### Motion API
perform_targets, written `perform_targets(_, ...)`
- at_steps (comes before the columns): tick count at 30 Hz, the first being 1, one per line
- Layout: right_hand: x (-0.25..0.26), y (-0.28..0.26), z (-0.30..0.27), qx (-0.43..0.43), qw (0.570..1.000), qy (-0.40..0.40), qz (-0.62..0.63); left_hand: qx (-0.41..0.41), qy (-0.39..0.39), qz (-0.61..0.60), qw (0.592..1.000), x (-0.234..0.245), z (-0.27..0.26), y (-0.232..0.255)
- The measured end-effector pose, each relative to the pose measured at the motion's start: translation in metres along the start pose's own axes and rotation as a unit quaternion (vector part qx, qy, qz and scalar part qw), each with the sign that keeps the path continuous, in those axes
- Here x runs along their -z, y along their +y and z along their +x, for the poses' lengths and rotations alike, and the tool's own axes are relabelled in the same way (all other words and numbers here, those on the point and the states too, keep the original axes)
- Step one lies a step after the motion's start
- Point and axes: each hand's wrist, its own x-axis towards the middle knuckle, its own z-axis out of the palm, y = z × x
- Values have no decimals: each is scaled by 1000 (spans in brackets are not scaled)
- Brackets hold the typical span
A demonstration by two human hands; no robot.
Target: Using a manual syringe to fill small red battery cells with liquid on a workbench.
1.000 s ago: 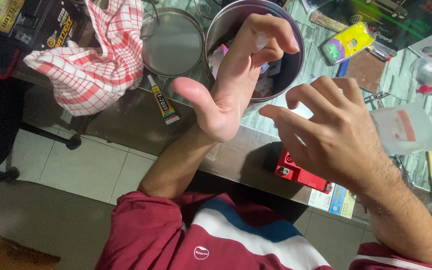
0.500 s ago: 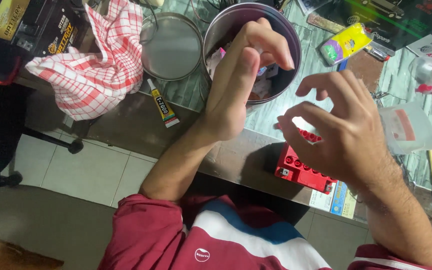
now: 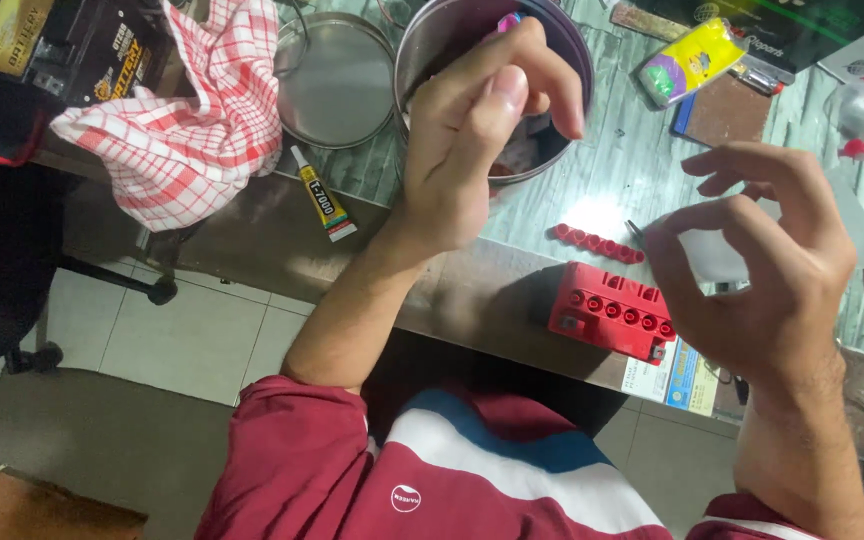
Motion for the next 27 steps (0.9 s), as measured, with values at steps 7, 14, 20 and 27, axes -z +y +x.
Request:
perform_targets(7,17,1,-50,-55,993,87,64,56,-99,-67,991,-23,1,15)
perform_targets(14,3,-20,-71,-169,954,119,218,170,-246,-145,943,-71,-10,9)
perform_targets(20,-17,-16,-94,-202,940,156,226,205,-243,-153,936,-92,-41,-13)
perform_targets(27,-33,2,-118,-227,929,154,250,169,-267,-31,948,-99,-55,-27)
